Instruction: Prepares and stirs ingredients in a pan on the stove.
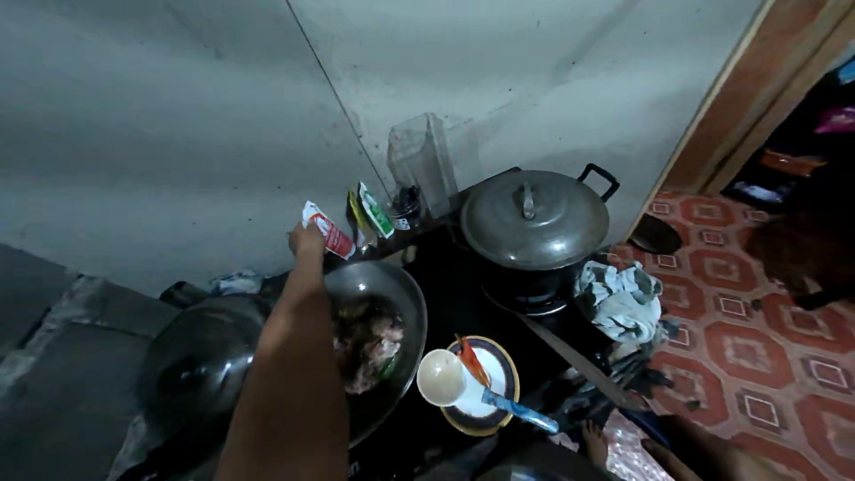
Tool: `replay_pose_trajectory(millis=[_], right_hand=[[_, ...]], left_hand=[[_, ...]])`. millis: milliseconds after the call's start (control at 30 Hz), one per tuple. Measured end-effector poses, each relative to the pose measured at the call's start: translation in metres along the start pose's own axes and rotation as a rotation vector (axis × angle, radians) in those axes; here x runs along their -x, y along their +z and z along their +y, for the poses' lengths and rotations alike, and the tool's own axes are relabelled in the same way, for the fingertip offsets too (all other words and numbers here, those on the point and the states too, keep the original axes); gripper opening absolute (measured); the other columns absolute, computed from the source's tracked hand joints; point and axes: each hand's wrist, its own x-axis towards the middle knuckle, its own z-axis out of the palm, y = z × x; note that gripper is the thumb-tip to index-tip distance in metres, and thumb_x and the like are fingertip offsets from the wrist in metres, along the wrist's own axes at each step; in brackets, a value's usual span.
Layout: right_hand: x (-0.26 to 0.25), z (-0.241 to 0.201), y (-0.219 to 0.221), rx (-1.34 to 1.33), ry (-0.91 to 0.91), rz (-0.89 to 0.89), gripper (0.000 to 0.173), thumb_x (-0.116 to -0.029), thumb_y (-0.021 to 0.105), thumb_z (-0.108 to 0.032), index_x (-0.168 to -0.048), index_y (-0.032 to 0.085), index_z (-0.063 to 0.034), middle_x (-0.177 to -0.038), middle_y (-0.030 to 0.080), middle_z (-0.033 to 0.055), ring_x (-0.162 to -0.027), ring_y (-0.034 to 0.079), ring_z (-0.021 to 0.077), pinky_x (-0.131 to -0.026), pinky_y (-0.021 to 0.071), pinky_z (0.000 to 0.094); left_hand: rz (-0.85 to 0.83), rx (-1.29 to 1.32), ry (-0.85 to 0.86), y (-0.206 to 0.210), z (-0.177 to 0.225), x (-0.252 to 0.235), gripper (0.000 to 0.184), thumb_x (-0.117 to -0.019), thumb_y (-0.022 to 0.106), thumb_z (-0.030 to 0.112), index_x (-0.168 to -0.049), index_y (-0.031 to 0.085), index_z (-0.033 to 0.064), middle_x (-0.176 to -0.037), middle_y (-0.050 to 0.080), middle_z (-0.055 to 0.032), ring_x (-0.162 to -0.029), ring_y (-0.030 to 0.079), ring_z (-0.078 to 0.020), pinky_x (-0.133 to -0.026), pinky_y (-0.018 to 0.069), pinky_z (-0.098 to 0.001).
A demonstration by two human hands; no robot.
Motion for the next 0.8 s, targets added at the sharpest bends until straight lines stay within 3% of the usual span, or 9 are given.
replay_pose_trajectory(millis=[100,233,367,433,500,567,633,700,800], right_hand=[[-0.017,-0.005,0.008,0.025,-0.001,-0.034,0.047,-0.0979,0.065,-0.034,-0.129,0.064,0.0009,-0.1,0.071,0.0228,-0.089,0.07,0.0402,-0.082,0.0544,0.0634],[-0.061,-0.011,0.029,0.168,-0.082,0.028,0.043,-0.0935,0.068,-0.031,-0.13,0.065,-0.0079,-0.102,0.073,0.0177,-0.087,0.072,0.0382,-0.077,0.0568,0.0631],[-0.099,-0.048,0.023,0.284,-0.133,-0.109,0.044,-0.0984,0.065,-0.028,-0.136,0.06,-0.0058,-0.128,0.066,0.0202,-0.108,0.069,0.04,-0.091,0.0547,0.0606],[-0.115,-0.058,0.023,0.351,-0.146,-0.149,0.046,-0.101,0.062,-0.029,-0.14,0.059,-0.0055,-0.137,0.06,0.021,-0.115,0.066,0.0401,-0.095,0.0538,0.0584],[-0.129,-0.06,0.027,0.398,-0.196,-0.134,0.045,-0.1018,0.062,-0.029,-0.139,0.06,-0.0044,-0.138,0.059,0.0221,-0.116,0.065,0.0401,-0.096,0.0539,0.0567],[-0.14,-0.056,0.029,0.411,-0.25,-0.095,0.044,-0.1013,0.063,-0.028,-0.136,0.061,-0.002,-0.136,0.059,0.0239,-0.121,0.062,0.0409,-0.1,0.0528,0.0551],[-0.143,-0.051,0.03,0.398,-0.336,-0.013,0.046,-0.098,0.068,-0.026,-0.135,0.062,0.0008,-0.136,0.058,0.0281,-0.126,0.057,0.0452,-0.103,0.0495,0.0578],[-0.138,-0.053,0.03,0.354,-0.518,0.078,0.045,-0.0954,0.07,-0.027,-0.131,0.066,0.0003,-0.132,0.06,0.0296,-0.124,0.057,0.0496,-0.1,0.0492,0.0634],[-0.119,-0.075,0.033,0.276,-0.688,-0.106,0.046,-0.1009,0.061,-0.04,-0.126,0.067,-0.0022,-0.126,0.065,0.0236,-0.117,0.064,0.0416,-0.099,0.0524,0.0596]], left_hand=[[-0.077,-0.097,0.004,0.005,0.005,-0.001,0.06,-0.1108,0.037,0.044,-0.139,0.053,-0.0069,-0.141,0.052,-0.0354,-0.133,0.05,-0.0496,-0.108,0.0387,-0.0664],[-0.212,-0.121,-0.03,-0.01,0.015,0.011,0.057,-0.1056,0.053,0.041,-0.133,0.056,-0.0095,-0.133,0.056,-0.0341,-0.122,0.058,-0.0468,-0.101,0.046,-0.064],[-0.276,-0.317,0.007,-0.046,0.028,0.05,0.057,-0.107,0.051,0.04,-0.13,0.057,-0.0125,-0.135,0.055,-0.0359,-0.128,0.053,-0.0489,-0.106,0.0404,-0.0658],[-0.239,-0.371,0.044,-0.072,0.042,0.076,0.06,-0.1064,0.054,0.039,-0.136,0.052,-0.0131,-0.138,0.052,-0.0376,-0.131,0.05,-0.0521,-0.107,0.0375,-0.0687],[-0.169,-0.315,0.102,-0.111,0.056,0.107,0.064,-0.1051,0.057,0.038,-0.148,0.042,-0.0075,-0.146,0.047,-0.0354,-0.137,0.044,-0.0521,-0.111,0.0333,-0.0702],[-0.084,-0.261,0.216,-0.155,0.073,0.149,0.061,-0.1062,0.055,0.034,-0.152,0.039,-0.0023,-0.146,0.049,-0.0315,-0.136,0.047,-0.049,-0.11,0.0356,-0.0677],[0.001,-0.21,0.358,-0.195,0.084,0.203,0.056,-0.1071,0.054,0.031,-0.152,0.04,0.0015,-0.147,0.05,-0.0267,-0.136,0.051,-0.0402,-0.112,0.0393,-0.059],[0.086,-0.153,0.503,-0.222,0.085,0.265,0.048,-0.1065,0.054,0.03,-0.147,0.048,0.0057,-0.145,0.054,-0.0186,-0.132,0.056,-0.0253,-0.111,0.0446,-0.0444],[0.151,0.038,0.693,-0.217,0.068,0.358,0.037,-0.1047,0.055,0.026,-0.135,0.058,0.006,-0.133,0.063,-0.0075,-0.115,0.064,-0.0106,-0.1,0.0537,-0.0311]])
